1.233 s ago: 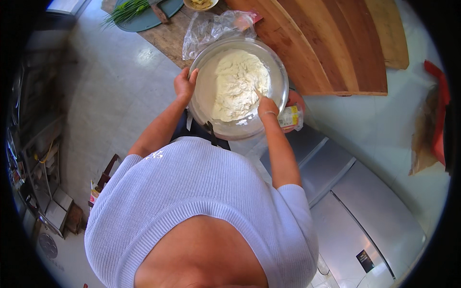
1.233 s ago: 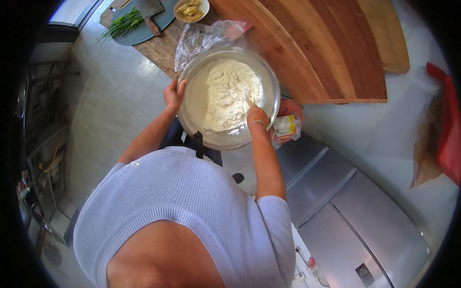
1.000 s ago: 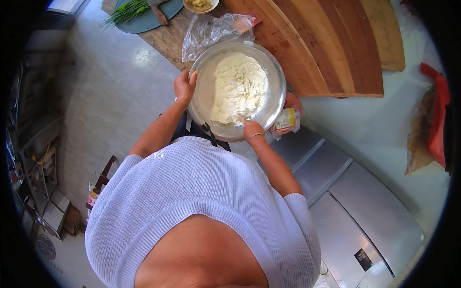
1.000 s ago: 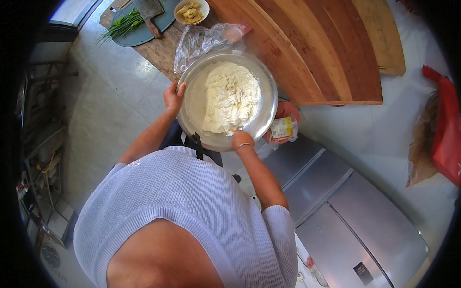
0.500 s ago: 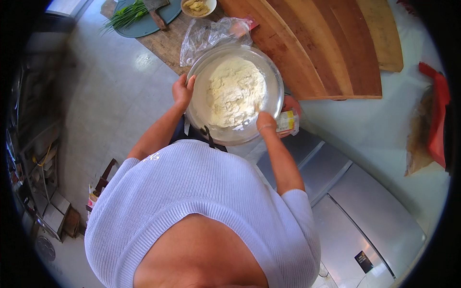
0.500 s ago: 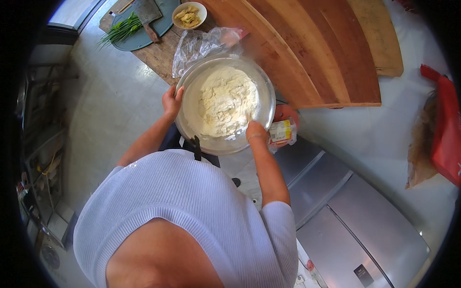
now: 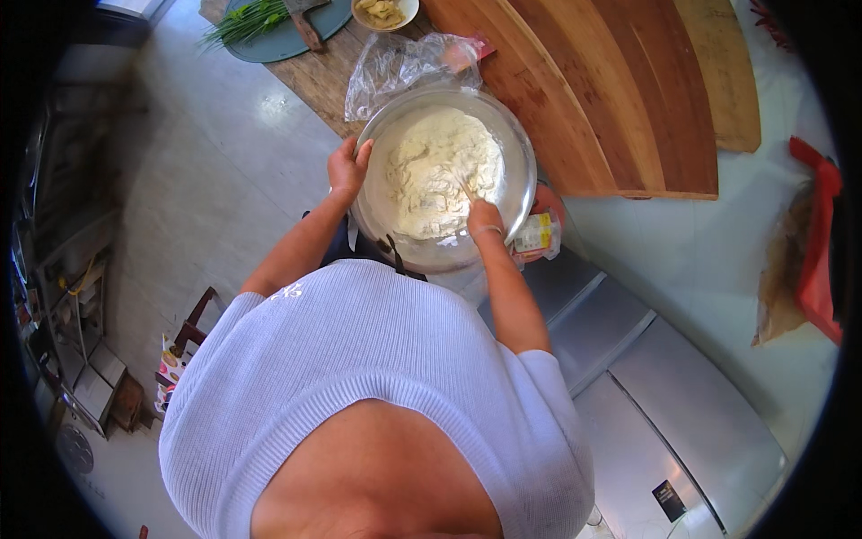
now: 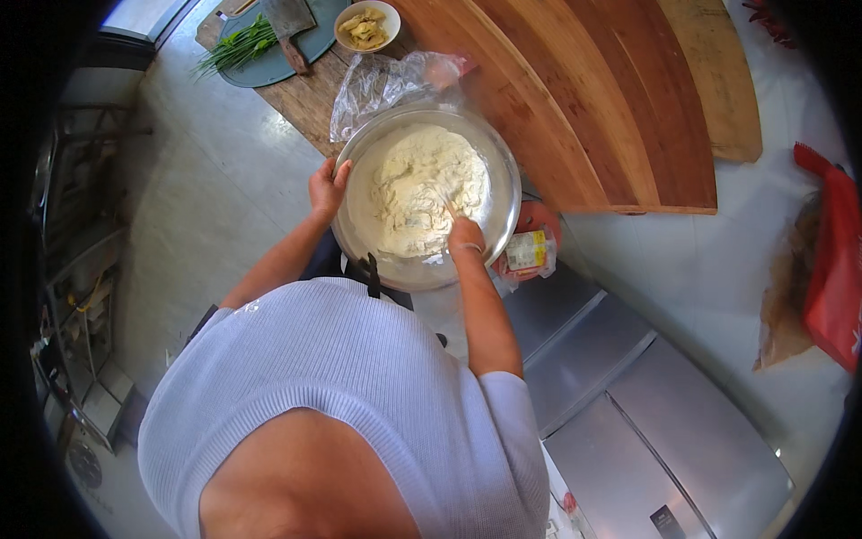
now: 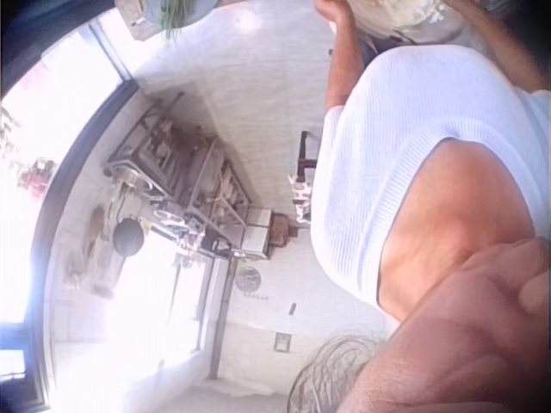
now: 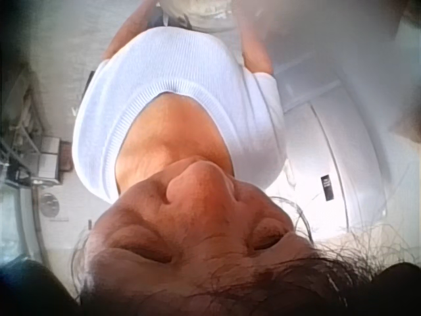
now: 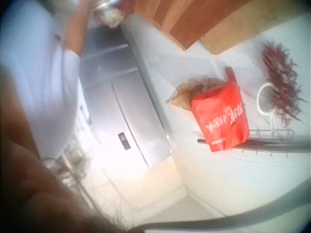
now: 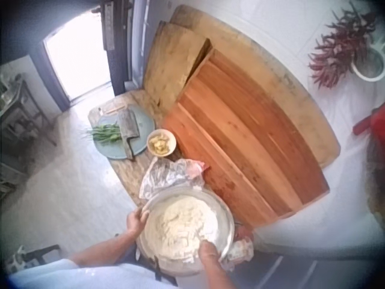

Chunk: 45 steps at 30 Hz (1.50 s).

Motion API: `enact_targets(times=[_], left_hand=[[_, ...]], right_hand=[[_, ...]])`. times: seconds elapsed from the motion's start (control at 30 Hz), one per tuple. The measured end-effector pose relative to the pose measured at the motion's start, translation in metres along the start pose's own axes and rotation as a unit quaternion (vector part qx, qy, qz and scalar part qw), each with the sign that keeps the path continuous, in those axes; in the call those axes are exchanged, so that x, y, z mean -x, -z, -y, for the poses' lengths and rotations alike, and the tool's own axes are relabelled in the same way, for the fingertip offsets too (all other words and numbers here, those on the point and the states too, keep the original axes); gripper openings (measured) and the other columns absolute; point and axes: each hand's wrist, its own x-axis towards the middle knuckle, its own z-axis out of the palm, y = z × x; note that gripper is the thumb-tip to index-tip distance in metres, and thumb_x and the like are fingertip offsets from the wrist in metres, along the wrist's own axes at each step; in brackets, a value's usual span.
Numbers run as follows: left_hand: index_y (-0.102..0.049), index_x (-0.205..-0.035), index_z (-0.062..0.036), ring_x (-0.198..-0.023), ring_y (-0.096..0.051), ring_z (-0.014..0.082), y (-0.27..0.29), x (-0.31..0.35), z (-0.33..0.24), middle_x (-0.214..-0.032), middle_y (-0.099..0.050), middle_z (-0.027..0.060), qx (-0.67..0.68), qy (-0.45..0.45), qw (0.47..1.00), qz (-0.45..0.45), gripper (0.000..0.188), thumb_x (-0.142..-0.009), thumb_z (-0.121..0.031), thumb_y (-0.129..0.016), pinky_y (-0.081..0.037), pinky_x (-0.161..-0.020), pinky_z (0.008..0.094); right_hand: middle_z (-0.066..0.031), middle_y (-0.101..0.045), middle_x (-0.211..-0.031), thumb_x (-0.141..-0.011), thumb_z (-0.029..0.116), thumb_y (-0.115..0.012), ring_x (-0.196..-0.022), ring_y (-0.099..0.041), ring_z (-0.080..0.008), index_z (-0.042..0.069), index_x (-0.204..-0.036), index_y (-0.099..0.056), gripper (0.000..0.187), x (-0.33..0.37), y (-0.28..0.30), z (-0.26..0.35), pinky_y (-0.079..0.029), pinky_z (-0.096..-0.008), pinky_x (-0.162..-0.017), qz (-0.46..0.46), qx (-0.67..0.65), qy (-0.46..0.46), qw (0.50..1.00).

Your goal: The person mixes a white dough-like substance in a large metal bowl using chopsticks and their hands. They knead the mixture to combine the ingredients and then briefly retrieve a white plastic spatula from a nearby shelf.

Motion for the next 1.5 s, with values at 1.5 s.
enact_targets(times=[1.5], left_hand=[[-0.052,-0.073,-0.0029,-0.062,-0.049,0.0410,0.005,0.003,-0.006,-0.064,-0.052,0.0204,-0.016,0.019,0.999,0.024,0.035,-0.079,-0.036,-0.062,-0.039,-0.052,0.0418]], right_hand=[[-0.0168,-0.065,-0.082,-0.081,0.011,-0.046,-0.076,-0.064,-0.0316,0.006,-0.085,-0.064,0.019,-0.075,0.071,0.031,-0.052,-0.0409,-0.064,-0.059,0.163,0.102,0.980]])
